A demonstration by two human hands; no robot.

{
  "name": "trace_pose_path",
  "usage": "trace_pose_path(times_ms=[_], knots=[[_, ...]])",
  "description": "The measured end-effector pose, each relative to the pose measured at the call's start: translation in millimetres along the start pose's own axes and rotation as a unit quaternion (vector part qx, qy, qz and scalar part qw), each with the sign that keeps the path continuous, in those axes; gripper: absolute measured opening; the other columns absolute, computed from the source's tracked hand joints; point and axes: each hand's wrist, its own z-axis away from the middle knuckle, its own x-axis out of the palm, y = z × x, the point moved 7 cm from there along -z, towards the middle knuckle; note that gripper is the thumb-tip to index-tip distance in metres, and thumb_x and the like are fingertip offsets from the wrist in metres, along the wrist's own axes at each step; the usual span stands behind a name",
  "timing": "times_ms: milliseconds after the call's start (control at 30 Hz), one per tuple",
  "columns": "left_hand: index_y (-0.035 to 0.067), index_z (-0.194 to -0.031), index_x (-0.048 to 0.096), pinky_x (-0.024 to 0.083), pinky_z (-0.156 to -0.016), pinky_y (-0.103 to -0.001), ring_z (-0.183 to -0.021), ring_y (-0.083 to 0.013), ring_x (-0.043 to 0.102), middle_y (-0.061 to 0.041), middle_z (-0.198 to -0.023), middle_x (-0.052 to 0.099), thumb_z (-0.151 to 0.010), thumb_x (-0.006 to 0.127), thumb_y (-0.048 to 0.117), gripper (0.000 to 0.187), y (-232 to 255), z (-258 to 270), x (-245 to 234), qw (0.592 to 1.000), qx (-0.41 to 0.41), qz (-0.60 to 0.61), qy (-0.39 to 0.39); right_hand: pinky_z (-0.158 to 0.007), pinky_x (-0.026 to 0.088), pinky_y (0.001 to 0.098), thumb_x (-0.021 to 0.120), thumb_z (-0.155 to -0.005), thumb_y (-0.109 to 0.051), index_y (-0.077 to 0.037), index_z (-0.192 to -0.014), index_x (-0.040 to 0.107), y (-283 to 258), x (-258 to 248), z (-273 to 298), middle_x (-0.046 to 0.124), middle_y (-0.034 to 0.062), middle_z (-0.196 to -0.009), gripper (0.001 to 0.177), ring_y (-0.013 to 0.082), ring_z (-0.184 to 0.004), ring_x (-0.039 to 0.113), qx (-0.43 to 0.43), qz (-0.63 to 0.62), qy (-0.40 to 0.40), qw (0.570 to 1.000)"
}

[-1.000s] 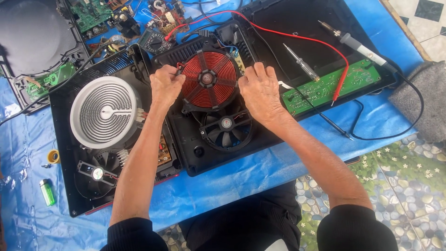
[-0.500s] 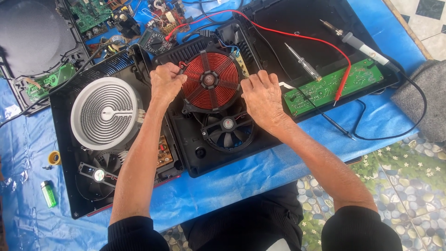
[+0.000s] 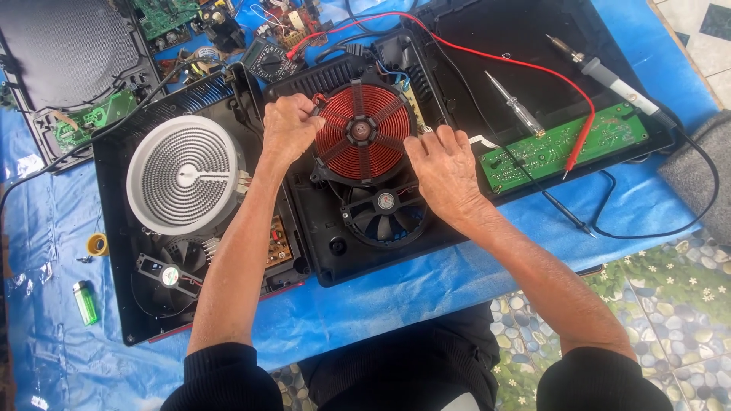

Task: The person works on an open electronic device, using a screwdriver to remove a red fan from a heatsink. They then reposition the fan and continue adjusting components within the device casing.

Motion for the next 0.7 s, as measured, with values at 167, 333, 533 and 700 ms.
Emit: trace_pose_path(times_ms=[167, 333, 533, 700], knots=[[0.009, -0.102, 0.079, 0.06, -0.083, -0.046, -0.087, -0.0328, 0.076, -0.009, -0.081, 0.077, -0.081, 0.077, 0.012, 0.021, 3, 7, -6, 1.0, 0.02, 0.017, 0.01, -0.074, 0.048, 0.0359, 0.09, -0.065, -0.012, -0.014, -0.102, 0.066, 6, 10, 1, 0.06, 0.006, -0.079, 0.044, 0.0258, -0.086, 0.058, 0.004, -0.001, -0.01, 1.0], [0.007, -0.105, 0.078, 0.06, -0.08, -0.046, -0.085, -0.0342, 0.076, -0.011, -0.081, 0.077, -0.084, 0.078, 0.012, 0.022, 3, 11, -8, 0.999, 0.023, 0.019, 0.017, -0.076, 0.05, 0.0344, 0.091, -0.069, -0.017, -0.013, -0.106, 0.066, 8, 11, 5, 0.061, 0.0056, -0.082, 0.045, 0.0245, -0.089, 0.059, 0.015, 0.0, -0.019, 1.0], [0.006, -0.109, 0.078, 0.061, -0.076, -0.045, -0.079, -0.0349, 0.076, -0.014, -0.081, 0.076, -0.085, 0.078, 0.01, 0.024, 5, 15, -11, 1.0, 0.024, 0.005, 0.011, -0.077, 0.051, 0.0342, 0.09, -0.071, -0.019, -0.011, -0.106, 0.066, 9, 5, 0, 0.061, 0.0059, -0.082, 0.044, 0.0246, -0.088, 0.06, 0.017, -0.007, -0.02, 1.0], [0.005, -0.114, 0.075, 0.062, -0.074, -0.042, -0.066, -0.0277, 0.075, -0.016, -0.078, 0.074, -0.087, 0.075, 0.01, 0.027, 1, 13, -9, 1.0, 0.017, 0.009, -0.007, -0.078, 0.05, 0.0333, 0.091, -0.07, -0.019, -0.011, -0.104, 0.066, 6, 12, 5, 0.06, 0.0055, -0.083, 0.043, 0.0237, -0.088, 0.059, 0.011, 0.013, -0.024, 1.0]])
